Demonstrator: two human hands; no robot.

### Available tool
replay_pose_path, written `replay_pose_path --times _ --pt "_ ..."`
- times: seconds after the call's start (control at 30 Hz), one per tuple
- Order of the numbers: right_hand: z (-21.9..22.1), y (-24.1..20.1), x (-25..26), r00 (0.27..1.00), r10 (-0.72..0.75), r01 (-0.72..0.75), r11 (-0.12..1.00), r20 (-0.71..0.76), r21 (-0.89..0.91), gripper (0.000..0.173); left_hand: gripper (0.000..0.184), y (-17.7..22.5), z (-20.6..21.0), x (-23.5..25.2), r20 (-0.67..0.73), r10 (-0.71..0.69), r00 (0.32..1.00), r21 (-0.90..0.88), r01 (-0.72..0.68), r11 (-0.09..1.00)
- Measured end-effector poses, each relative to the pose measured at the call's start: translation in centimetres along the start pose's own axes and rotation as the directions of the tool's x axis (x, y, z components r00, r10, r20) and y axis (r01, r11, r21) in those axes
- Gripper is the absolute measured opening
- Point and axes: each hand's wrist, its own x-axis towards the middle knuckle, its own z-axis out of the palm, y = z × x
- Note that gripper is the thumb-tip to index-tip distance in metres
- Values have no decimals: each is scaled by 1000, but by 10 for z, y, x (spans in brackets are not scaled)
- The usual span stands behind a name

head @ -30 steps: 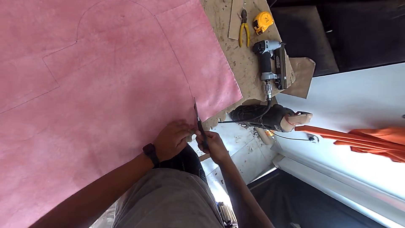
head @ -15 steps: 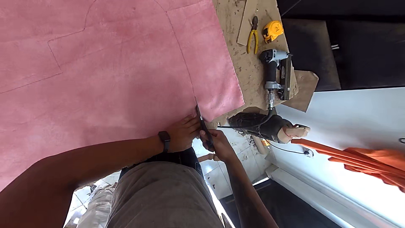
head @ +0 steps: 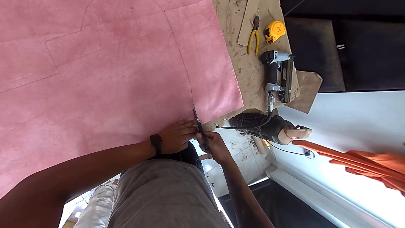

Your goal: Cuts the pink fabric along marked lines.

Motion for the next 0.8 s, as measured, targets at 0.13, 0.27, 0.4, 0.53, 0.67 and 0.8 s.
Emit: replay_pose_path --times 0.13,0.27,0.4,0.53,0.67,0.8 --pt "4 -2 2 1000 3 -2 1000 -22 21 47 34 -2 3 -2 -25 16 1000 -20 -16 1000" --pt "2 -1 0 999 8 -7 1000 -34 11 43 31 -2 1 -2 -42 19 999 -50 -21 999" --pt "5 0 -2 999 4 -2 998 -38 60 41 30 -3 -1 -1 -67 31 997 -37 -34 999" --pt "11 -8 -4 999 43 -44 993 6 110 43 35 -4 -5 1 -9 6 1000 74 -5 997" --pt "8 -24 -8 995 91 -96 989 51 112 49 57 -5 -16 8 135 -52 989 205 23 979" --pt "10 -27 -9 995 90 -94 988 32 122 50 79 -9 -17 29 199 -58 978 221 13 975"
